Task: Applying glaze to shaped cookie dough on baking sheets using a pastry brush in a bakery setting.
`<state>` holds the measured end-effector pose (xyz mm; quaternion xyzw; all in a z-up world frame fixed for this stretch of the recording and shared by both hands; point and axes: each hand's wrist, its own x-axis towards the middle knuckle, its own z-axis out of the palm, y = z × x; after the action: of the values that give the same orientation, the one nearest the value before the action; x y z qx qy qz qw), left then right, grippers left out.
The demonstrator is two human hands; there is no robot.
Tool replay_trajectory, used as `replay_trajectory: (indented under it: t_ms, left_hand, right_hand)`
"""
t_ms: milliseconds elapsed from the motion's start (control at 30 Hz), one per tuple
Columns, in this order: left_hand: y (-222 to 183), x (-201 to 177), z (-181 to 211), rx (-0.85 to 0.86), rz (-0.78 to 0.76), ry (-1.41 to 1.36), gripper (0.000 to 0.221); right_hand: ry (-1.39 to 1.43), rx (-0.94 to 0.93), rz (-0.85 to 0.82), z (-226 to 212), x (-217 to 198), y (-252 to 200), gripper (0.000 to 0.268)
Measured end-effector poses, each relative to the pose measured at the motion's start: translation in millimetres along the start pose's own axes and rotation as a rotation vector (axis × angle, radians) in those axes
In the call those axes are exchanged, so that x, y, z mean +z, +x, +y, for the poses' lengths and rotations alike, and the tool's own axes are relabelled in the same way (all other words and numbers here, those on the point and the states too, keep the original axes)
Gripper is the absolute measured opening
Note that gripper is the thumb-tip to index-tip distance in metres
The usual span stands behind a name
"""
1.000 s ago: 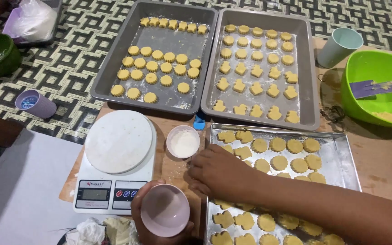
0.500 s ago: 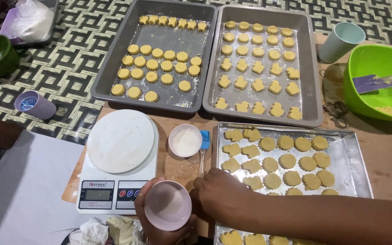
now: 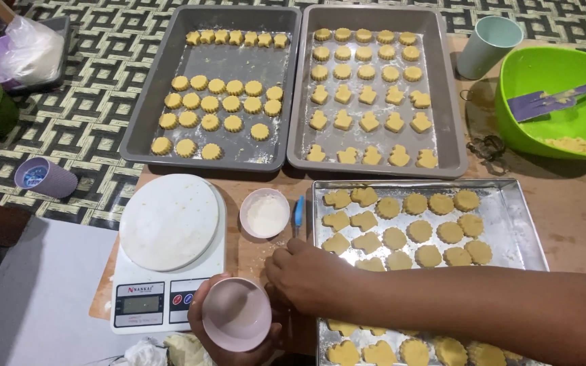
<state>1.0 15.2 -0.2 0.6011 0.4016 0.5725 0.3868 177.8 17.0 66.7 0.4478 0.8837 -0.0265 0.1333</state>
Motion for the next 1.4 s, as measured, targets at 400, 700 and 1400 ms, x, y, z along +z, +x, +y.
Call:
replay_trajectory:
  t_ms: [400, 700, 1400]
  left_hand:
    - [3.2, -16.0, -23.7, 0.200, 0.014, 0.114, 0.115]
    - [-1.7, 2.7, 6.4, 0.011, -0.053, 0.128, 0.117]
    - [-5.1, 21.5, 13.6, -0.373, -0.453, 0.095, 0.115]
  right_hand:
    - [0.177, -0.237, 0.847, 8.4, -44.8, -138.3, 0.008]
    - [0.049, 0.774, 1.390, -13.0, 95.3, -306.6, 0.033]
    - [0.614, 1.111, 1.612, -44.7, 109.4, -275.0, 0.028]
